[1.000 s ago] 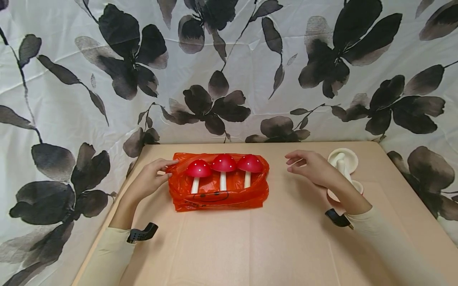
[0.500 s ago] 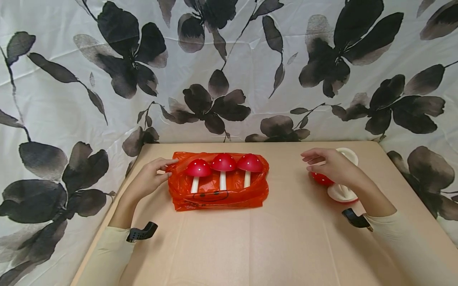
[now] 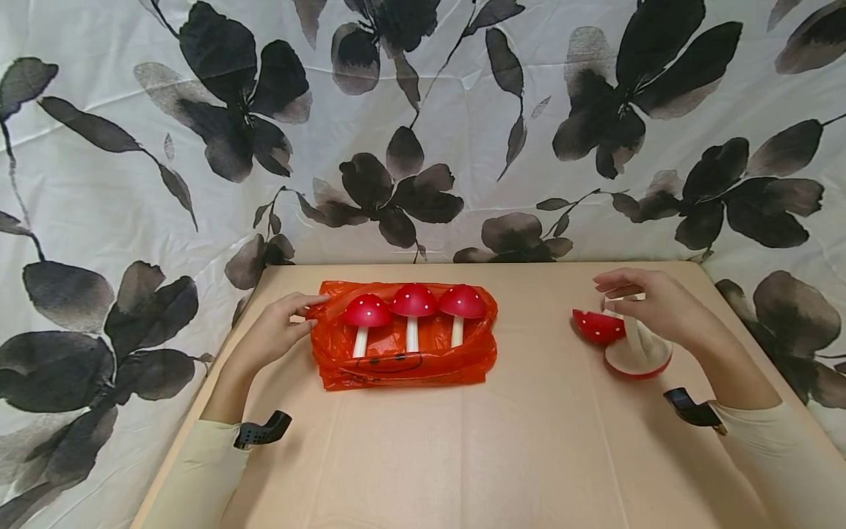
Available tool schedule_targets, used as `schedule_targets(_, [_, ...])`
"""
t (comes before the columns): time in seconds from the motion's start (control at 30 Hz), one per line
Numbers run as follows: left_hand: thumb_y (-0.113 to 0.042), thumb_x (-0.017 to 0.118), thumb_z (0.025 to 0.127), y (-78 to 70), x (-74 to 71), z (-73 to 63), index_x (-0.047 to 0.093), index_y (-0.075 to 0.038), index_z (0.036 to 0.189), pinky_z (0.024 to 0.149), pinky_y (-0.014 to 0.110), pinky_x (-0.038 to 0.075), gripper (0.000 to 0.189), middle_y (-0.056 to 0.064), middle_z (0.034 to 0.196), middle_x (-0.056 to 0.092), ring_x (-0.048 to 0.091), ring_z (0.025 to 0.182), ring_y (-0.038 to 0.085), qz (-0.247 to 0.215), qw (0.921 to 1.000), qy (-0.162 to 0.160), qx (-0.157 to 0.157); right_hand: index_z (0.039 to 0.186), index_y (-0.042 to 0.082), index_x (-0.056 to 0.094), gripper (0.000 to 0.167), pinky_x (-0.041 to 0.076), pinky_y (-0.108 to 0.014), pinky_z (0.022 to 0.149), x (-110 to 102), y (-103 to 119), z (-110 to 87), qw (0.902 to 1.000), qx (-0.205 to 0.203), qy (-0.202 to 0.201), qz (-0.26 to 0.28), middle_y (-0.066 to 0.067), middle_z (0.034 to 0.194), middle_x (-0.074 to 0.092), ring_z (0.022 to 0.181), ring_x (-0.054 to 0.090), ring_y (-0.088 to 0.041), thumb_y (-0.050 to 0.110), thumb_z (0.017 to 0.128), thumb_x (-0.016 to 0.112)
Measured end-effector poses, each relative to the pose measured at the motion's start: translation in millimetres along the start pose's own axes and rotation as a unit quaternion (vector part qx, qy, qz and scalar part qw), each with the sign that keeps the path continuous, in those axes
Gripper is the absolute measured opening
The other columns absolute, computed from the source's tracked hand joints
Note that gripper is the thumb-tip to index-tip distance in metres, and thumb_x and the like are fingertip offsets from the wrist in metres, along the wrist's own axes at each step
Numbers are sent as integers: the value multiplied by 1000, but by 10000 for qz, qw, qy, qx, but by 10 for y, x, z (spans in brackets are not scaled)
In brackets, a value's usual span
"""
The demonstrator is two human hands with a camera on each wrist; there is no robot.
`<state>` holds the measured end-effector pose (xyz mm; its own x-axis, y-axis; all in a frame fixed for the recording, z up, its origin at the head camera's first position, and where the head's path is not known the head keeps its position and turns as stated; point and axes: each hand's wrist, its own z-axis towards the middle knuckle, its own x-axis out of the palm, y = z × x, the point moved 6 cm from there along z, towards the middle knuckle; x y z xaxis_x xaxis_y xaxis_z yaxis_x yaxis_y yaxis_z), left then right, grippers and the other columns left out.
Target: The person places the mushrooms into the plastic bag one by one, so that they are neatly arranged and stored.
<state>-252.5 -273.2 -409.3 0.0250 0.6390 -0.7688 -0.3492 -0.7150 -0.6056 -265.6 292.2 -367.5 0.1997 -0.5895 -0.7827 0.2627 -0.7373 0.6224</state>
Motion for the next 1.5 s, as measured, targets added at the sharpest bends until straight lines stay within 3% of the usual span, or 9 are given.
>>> schedule_targets(0.23, [7,63,92,3,-4,-13,65,-2,134,92,59,55,43,14,115,68,66,104,34,-18,10000,24,22,136,3,61,45,54,-15,75,-113,-81,-81,9987,8,-322,-385,-26,128,65,116,60,-46,4,92,72])
schedule_targets(0.33, [7,63,92,1,-7,-19,65,-2,134,91,58,56,43,15,116,68,67,103,34,-25,10000,30,55,133,4,64,45,62,-33,77,-145,-100,-116,9968,11,-526,-596,-25,126,67,114,61,-47,5,89,75])
schedule_targets(0.47, [7,63,92,4,-15,-28,65,-3,134,91,58,56,43,14,115,68,66,103,34,-17,10000,43,53,130,4,66,44,61,-55,78,-178,-117,-142,9948,16,-761,-683,-26,124,67,112,61,-49,6,88,77])
schedule_targets(0.67, [6,64,92,12,-19,-34,65,-4,134,92,59,56,43,14,114,68,64,107,34,17,10000,58,16,128,2,67,45,62,-49,75,-181,-157,-125,9940,18,-753,-798,-28,122,67,109,63,-49,3,85,79])
schedule_targets(0.83, [7,65,92,24,-16,-33,65,-4,134,92,59,55,44,14,114,68,64,108,33,66,10000,61,5,127,-1,67,44,61,-51,81,-138,-227,-121,9946,115,-362,-969,-28,119,68,109,63,-49,4,85,79])
schedule_targets(1.03, [7,66,91,24,-19,-40,65,-5,134,93,59,55,44,14,116,68,64,109,33,107,9999,36,42,123,-1,68,35,59,-26,71,-82,-308,-136,9967,282,205,-731,-21,113,69,98,67,-38,6,89,74])
schedule_targets(1.13, [6,65,92,27,-20,-42,66,-5,134,93,59,55,43,14,118,68,63,111,33,82,10000,31,31,120,-2,67,34,61,-32,73,-55,-328,-134,9964,347,478,-614,-17,110,68,96,66,-32,8,89,75])
schedule_targets(1.3, [5,65,93,27,-20,-44,65,-5,134,94,59,54,43,15,122,67,62,115,35,15,10000,34,2,116,-5,64,37,62,-47,75,-28,-357,-135,9924,508,860,-714,-16,105,66,97,63,-35,13,87,78])
schedule_targets(1.5, [5,66,92,13,-28,-56,65,-4,134,94,59,54,43,16,122,67,62,115,36,33,10000,38,10,113,1,69,32,59,-32,72,-29,-328,-147,9927,372,898,-709,-9,102,67,96,60,-29,16,87,79])
